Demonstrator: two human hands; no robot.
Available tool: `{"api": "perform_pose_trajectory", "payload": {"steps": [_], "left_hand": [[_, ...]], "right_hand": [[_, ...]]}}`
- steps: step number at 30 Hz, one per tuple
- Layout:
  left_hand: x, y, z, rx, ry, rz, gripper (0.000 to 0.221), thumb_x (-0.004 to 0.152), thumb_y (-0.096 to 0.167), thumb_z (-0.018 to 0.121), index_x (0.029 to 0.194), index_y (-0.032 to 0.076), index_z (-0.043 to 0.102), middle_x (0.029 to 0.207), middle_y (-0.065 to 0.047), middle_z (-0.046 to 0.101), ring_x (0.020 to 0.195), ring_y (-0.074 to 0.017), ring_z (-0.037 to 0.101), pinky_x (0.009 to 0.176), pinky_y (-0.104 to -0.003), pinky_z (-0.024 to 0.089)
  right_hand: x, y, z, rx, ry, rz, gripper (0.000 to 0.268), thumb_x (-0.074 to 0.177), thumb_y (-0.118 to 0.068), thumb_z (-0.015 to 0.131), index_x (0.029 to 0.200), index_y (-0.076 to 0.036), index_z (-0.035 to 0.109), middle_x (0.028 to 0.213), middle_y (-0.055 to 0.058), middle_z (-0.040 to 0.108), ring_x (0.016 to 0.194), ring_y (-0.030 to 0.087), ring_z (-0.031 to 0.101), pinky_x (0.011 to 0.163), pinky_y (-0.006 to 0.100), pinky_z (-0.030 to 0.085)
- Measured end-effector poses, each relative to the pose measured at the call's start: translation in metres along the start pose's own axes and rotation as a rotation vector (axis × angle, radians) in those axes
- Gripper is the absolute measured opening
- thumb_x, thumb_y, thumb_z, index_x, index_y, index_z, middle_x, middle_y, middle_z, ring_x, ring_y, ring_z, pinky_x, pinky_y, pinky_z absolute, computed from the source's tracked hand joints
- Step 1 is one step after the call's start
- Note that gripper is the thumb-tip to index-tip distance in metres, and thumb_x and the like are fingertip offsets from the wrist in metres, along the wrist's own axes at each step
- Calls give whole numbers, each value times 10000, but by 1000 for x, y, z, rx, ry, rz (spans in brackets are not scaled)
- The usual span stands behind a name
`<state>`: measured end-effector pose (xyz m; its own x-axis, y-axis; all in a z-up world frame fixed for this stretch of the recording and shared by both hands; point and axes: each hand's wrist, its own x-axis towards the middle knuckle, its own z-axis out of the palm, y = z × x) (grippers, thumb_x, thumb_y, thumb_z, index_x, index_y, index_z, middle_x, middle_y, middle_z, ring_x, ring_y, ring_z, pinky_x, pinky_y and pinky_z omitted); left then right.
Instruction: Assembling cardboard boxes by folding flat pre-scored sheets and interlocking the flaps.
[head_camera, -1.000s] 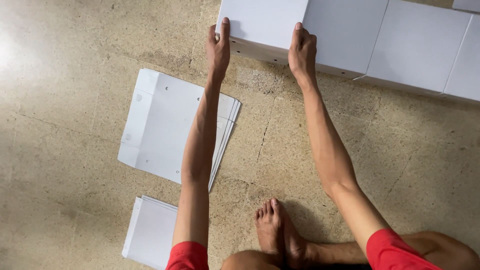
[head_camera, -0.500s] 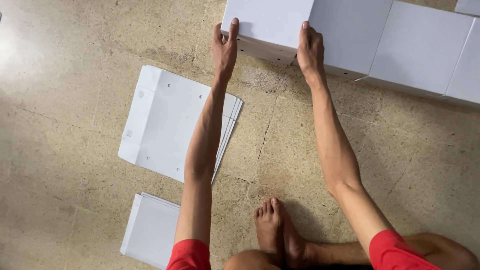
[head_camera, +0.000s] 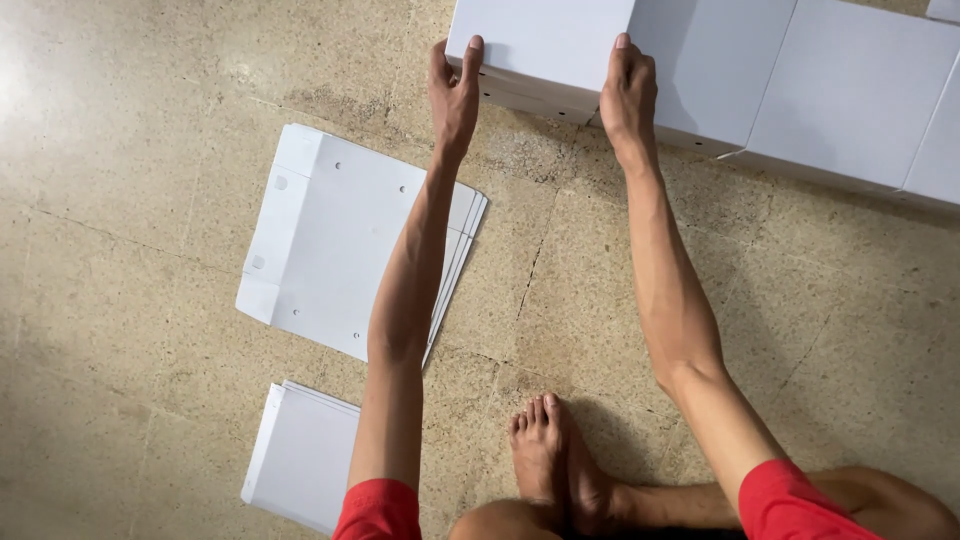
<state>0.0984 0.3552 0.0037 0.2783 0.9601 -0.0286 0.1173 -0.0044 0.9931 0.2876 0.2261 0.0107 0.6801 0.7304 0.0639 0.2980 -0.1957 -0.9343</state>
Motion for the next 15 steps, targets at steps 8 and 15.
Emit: {"api": "perform_pose_trajectory", "payload": {"steps": [8,15], "left_hand": [[5,-15,-2,-85,-14,34,735,811,710,576,1236,114,505,961,-88,604,860,-191,616,689,-356,602],[4,-34,-39,-131,114,143,688,918,628,528,1305,60,509,1282,-189,615,1212,-282,598,1065,-484,496]], "right_hand": [[1,7,2,11,5,36,443,1078,-469,287,743,-190,366,634,-82,299,541,75,290,512,268,279],[0,-9,-7,-56,87,-97,445,1049,-485,290,959,-125,534,722,-58,394,605,88,390,518,258,373]]}}
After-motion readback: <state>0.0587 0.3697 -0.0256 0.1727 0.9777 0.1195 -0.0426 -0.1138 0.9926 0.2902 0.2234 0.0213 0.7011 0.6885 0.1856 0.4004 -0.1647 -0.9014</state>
